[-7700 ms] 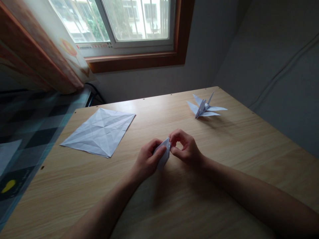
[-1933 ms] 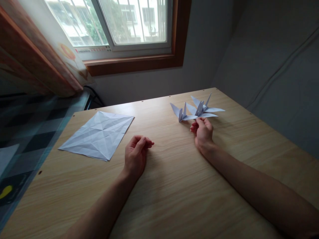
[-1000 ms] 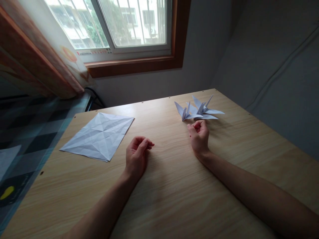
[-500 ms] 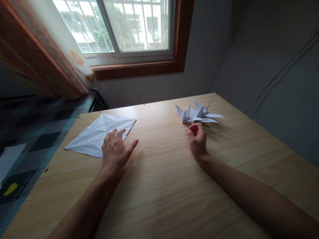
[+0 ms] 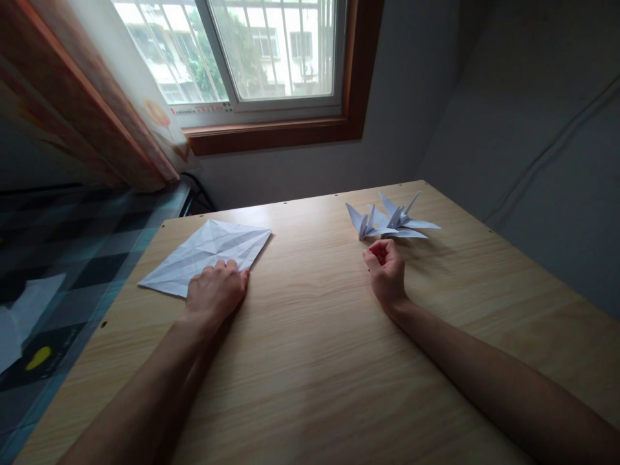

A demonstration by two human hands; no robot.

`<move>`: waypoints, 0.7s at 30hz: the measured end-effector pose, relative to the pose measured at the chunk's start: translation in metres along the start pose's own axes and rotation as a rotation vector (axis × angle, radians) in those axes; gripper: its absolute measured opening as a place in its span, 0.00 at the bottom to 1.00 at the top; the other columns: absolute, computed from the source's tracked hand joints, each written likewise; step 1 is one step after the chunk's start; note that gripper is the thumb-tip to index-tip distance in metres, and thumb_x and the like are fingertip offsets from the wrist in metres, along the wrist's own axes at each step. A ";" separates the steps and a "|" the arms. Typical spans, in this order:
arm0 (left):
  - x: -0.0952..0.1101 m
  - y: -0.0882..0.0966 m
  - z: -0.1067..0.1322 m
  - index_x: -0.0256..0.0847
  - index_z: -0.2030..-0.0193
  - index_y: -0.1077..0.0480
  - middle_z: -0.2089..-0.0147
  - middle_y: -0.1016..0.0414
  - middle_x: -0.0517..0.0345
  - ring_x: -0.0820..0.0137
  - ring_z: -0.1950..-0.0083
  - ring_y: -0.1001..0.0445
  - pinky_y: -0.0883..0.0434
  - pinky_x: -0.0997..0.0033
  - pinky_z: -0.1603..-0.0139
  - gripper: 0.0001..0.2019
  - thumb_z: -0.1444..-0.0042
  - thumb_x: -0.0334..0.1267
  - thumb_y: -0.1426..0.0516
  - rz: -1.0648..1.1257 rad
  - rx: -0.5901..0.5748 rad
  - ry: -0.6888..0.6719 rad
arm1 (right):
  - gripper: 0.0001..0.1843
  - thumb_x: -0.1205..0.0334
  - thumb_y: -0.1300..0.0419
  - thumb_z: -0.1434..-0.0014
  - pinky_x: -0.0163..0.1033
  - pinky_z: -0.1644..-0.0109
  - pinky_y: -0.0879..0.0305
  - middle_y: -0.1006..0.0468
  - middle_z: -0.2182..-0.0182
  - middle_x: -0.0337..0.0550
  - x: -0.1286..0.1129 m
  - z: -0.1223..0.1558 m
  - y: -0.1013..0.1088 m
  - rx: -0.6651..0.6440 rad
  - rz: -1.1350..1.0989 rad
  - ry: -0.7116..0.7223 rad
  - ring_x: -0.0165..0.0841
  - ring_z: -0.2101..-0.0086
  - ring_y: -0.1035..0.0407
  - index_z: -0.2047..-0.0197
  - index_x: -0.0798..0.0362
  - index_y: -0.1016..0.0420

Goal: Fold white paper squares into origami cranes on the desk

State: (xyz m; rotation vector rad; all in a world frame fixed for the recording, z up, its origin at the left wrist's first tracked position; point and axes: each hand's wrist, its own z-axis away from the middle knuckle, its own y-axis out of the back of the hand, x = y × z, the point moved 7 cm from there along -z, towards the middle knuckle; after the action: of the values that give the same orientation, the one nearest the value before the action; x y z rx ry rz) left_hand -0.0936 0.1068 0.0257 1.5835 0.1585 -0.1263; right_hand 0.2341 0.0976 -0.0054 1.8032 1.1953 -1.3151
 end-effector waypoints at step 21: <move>0.002 0.010 -0.013 0.38 0.51 0.32 0.55 0.23 0.40 0.53 0.61 0.23 0.32 0.64 0.64 0.20 0.53 0.31 0.48 -0.051 -0.191 -0.163 | 0.09 0.59 0.39 0.47 0.35 0.71 0.41 0.34 0.76 0.32 0.000 0.000 -0.002 -0.015 -0.006 0.005 0.28 0.75 0.38 0.68 0.51 0.35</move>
State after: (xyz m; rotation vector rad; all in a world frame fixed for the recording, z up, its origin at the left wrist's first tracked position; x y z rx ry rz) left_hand -0.0904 0.1198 0.0350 1.3726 0.0808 -0.2719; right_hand 0.2322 0.0986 -0.0056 1.7946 1.2111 -1.3021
